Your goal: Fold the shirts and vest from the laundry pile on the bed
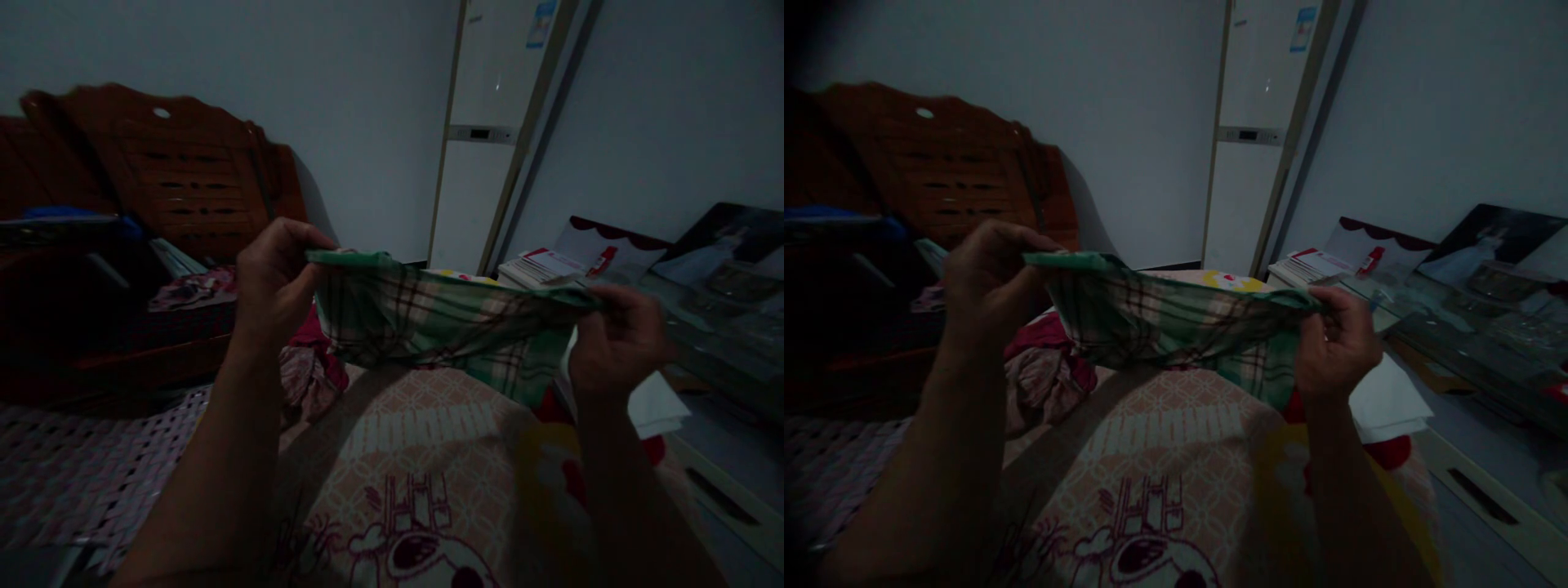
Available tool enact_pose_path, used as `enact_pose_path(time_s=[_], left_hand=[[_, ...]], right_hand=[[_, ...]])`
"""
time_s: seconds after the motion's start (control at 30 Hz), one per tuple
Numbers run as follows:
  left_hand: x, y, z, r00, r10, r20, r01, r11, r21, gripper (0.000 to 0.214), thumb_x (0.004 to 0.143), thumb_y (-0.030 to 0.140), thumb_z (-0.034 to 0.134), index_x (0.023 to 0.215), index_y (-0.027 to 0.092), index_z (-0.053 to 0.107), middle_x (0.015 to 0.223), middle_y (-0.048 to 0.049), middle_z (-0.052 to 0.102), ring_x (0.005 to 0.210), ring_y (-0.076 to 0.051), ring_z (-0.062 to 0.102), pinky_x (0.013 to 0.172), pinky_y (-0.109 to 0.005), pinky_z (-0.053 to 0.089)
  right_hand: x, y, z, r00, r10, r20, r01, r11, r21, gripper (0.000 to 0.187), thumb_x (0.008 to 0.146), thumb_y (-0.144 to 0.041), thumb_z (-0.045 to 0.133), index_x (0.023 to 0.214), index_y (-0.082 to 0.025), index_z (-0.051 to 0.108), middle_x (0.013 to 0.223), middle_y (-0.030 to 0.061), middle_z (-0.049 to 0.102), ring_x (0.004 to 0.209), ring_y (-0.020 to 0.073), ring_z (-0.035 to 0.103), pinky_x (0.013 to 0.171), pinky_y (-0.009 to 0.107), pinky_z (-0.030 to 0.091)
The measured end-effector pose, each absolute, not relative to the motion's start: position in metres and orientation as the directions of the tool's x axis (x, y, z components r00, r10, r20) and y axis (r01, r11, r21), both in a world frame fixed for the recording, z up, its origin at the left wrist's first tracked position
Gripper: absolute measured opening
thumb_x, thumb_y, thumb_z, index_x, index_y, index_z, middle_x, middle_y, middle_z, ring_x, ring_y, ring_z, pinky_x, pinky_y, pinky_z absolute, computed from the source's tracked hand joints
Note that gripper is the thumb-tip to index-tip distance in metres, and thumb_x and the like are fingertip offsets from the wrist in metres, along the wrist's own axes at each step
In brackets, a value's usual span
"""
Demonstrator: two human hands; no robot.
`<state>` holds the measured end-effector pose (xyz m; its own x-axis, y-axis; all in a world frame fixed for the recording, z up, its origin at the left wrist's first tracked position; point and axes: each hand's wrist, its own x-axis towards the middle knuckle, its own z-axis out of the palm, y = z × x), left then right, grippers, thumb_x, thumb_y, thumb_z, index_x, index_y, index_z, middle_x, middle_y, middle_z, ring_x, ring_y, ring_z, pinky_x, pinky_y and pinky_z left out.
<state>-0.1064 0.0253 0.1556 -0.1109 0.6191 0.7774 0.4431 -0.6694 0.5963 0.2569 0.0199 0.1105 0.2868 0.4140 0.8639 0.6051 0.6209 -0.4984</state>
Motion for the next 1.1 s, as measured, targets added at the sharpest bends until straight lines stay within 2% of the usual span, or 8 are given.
enact_pose_path(time_s=[0.13,0.3,0.43,0.6,0.77,0.93,1.0,1.1], left_hand=[[-0.113,0.042,0.141,0.119,0.721,0.682,0.797,-0.479,0.368,0.047,0.070,0.020,0.067,0.117,0.016,0.063,0.112,-0.0081,0.065,0.100,-0.023,0.060,0.089,-0.031,0.047],[-0.110,0.068,0.113,0.171,0.837,0.519,0.907,-0.339,0.249,0.033,0.069,0.015,0.062,0.100,0.019,0.070,0.099,-0.0082,0.067,0.097,-0.026,0.062,0.086,-0.034,0.046],[-0.104,0.071,0.104,0.110,0.844,0.525,0.919,-0.288,0.269,0.020,0.072,0.017,0.057,0.089,0.019,0.068,0.088,-0.0076,0.066,0.089,-0.025,0.062,0.078,-0.032,0.045],[-0.106,0.066,0.106,0.085,0.881,0.465,0.840,-0.315,0.442,0.031,0.076,0.019,0.051,0.104,0.020,0.063,0.073,-0.0008,0.067,0.075,-0.020,0.063,0.072,-0.028,0.046],[-0.114,0.074,0.103,0.245,0.864,0.440,0.885,-0.385,0.263,0.040,0.069,0.021,0.057,0.108,0.018,0.067,0.102,-0.0078,0.070,0.093,-0.024,0.064,0.084,-0.031,0.047],[-0.116,0.084,0.090,0.149,0.892,0.427,0.963,-0.230,0.144,0.029,0.069,0.019,0.056,0.095,0.019,0.069,0.097,-0.0104,0.069,0.097,-0.028,0.064,0.084,-0.034,0.047],[-0.115,0.084,0.089,0.088,0.885,0.457,0.968,-0.184,0.169,0.026,0.069,0.019,0.056,0.092,0.019,0.067,0.096,-0.0105,0.069,0.096,-0.029,0.065,0.081,-0.033,0.046],[-0.113,0.080,0.091,0.043,0.889,0.457,0.938,-0.193,0.287,0.025,0.067,0.019,0.055,0.090,0.019,0.064,0.083,-0.0065,0.070,0.085,-0.025,0.065,0.074,-0.030,0.046]], right_hand=[[0.258,0.033,0.092,-0.068,0.513,0.856,0.853,0.475,-0.216,0.040,0.076,-0.016,0.059,0.116,-0.017,0.063,0.105,0.0103,0.064,0.103,0.0276,0.058,0.091,0.044,0.048],[0.255,0.053,0.054,-0.126,0.716,0.687,0.936,0.315,-0.156,0.026,0.070,-0.009,0.049,0.089,-0.014,0.067,0.088,0.0131,0.062,0.089,0.0279,0.058,0.079,0.039,0.047],[0.256,0.057,0.044,0.047,0.791,0.610,0.855,0.284,-0.435,0.020,0.065,-0.011,0.048,0.078,-0.018,0.061,0.077,0.0087,0.063,0.075,0.0243,0.061,0.068,0.035,0.047],[0.260,0.065,0.047,0.282,0.894,0.348,0.405,0.218,-0.888,0.021,0.071,-0.022,0.051,0.091,-0.020,0.056,0.064,-0.0003,0.062,0.051,0.0185,0.058,0.049,0.029,0.045],[0.265,0.067,0.046,-0.009,0.804,0.595,0.749,0.400,-0.529,0.020,0.071,-0.024,0.061,0.089,-0.018,0.065,0.087,0.0064,0.069,0.084,0.0232,0.064,0.076,0.033,0.050],[0.259,0.062,0.032,-0.111,0.846,0.521,0.945,0.253,-0.210,0.024,0.069,-0.009,0.050,0.085,-0.015,0.066,0.090,0.0135,0.068,0.086,0.0259,0.063,0.075,0.034,0.046],[0.258,0.062,0.029,-0.047,0.842,0.537,0.935,0.226,-0.272,0.019,0.067,-0.009,0.049,0.077,-0.017,0.063,0.082,0.0112,0.067,0.081,0.0245,0.063,0.070,0.032,0.045],[0.257,0.064,0.031,0.132,0.872,0.471,0.741,0.229,-0.631,0.011,0.066,-0.015,0.052,0.074,-0.019,0.058,0.068,0.0043,0.064,0.065,0.0207,0.063,0.057,0.028,0.044]])
